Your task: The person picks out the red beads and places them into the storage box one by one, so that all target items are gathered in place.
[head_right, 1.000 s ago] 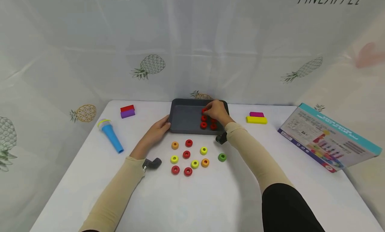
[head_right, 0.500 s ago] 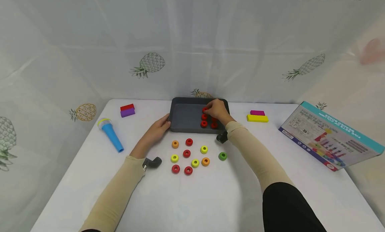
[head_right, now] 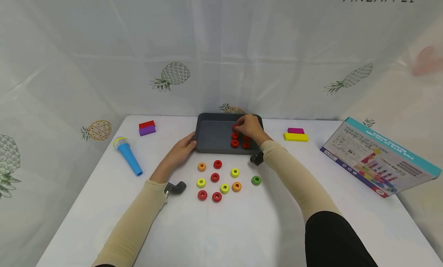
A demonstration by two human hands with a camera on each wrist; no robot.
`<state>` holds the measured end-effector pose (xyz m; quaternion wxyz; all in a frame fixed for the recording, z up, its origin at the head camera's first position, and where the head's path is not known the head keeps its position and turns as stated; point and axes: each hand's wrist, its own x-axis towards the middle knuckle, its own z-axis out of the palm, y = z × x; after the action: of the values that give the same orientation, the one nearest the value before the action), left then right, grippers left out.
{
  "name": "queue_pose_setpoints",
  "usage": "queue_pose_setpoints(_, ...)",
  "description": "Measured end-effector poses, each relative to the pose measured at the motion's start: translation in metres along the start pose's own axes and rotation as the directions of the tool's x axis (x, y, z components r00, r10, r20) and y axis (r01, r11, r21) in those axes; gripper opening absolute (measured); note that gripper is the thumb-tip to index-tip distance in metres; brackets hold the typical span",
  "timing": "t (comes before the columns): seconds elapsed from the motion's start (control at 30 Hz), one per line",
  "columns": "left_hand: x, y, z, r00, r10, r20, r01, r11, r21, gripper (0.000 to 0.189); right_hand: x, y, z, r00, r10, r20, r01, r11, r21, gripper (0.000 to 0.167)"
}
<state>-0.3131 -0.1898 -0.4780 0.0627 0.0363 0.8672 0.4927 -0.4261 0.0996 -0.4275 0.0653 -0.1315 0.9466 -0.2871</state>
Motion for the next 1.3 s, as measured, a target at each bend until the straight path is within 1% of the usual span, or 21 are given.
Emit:
queue_pose_setpoints(0.1, 0.0, 0.001, 0.0, 1.0, 0.004, -0.003, -0.004, 1.0, -0.001, 0.057, -0.004, -0.002, -0.003, 1.0, -0.018, -0.014, 0.018, 1.0, 0.004, 0.038)
queue_pose_setpoints(0.23, 0.0, 0.001, 0.0, 1.0, 0.002, -0.003, -0.002, 1.0, -0.002, 0.057, -0.014, -0.005, -0.006, 0.998, -0.053, -0.033, 0.054, 0.998, 0.026, 0.036)
queue_pose_setpoints(0.4, -0.001, 0.0, 0.001, 1.0, 0.0, -0.003, 0.0, 1.0, 0.0, 0.057, -0.035, -0.017, -0.008, 0.99, -0.126, -0.063, 0.131, 0.989, 0.065, 0.032)
queue_pose_setpoints(0.57, 0.0, -0.001, 0.0, 1.0, -0.009, -0.011, 0.009, 1.0, -0.003, 0.058, -0.061, -0.027, -0.006, 0.976, -0.204, -0.074, 0.21, 0.974, 0.089, 0.03)
queue_pose_setpoints(0.73, 0.002, -0.002, 0.0, 1.0, -0.017, -0.004, 0.017, 1.0, -0.004, 0.058, -0.088, -0.033, 0.007, 0.96, -0.272, -0.059, 0.277, 0.954, 0.111, 0.029)
queue_pose_setpoints(0.9, 0.002, -0.004, 0.001, 1.0, -0.011, 0.002, 0.011, 1.0, -0.002, 0.057, -0.112, -0.041, 0.021, 0.945, -0.324, -0.028, 0.325, 0.934, 0.147, 0.029)
queue_pose_setpoints(0.97, 0.002, -0.004, 0.0, 1.0, -0.009, 0.002, 0.009, 1.0, -0.005, 0.058, -0.12, -0.044, 0.027, 0.942, -0.336, -0.011, 0.334, 0.931, 0.149, 0.028)
queue_pose_setpoints(1.07, 0.001, -0.003, -0.001, 1.0, -0.008, 0.003, 0.008, 1.0, -0.004, 0.058, -0.128, -0.047, 0.037, 0.939, -0.344, 0.02, 0.339, 0.932, 0.129, 0.029)
queue_pose_setpoints(1.17, 0.001, -0.002, -0.002, 1.0, -0.013, 0.005, 0.013, 1.0, -0.001, 0.058, -0.132, -0.047, 0.047, 0.94, -0.338, 0.047, 0.332, 0.937, 0.106, 0.03)
queue_pose_setpoints(1.3, 0.0, 0.0, -0.002, 1.0, -0.015, 0.007, 0.015, 1.0, 0.002, 0.059, -0.132, -0.045, 0.059, 0.944, -0.326, 0.05, 0.321, 0.943, 0.088, 0.029)
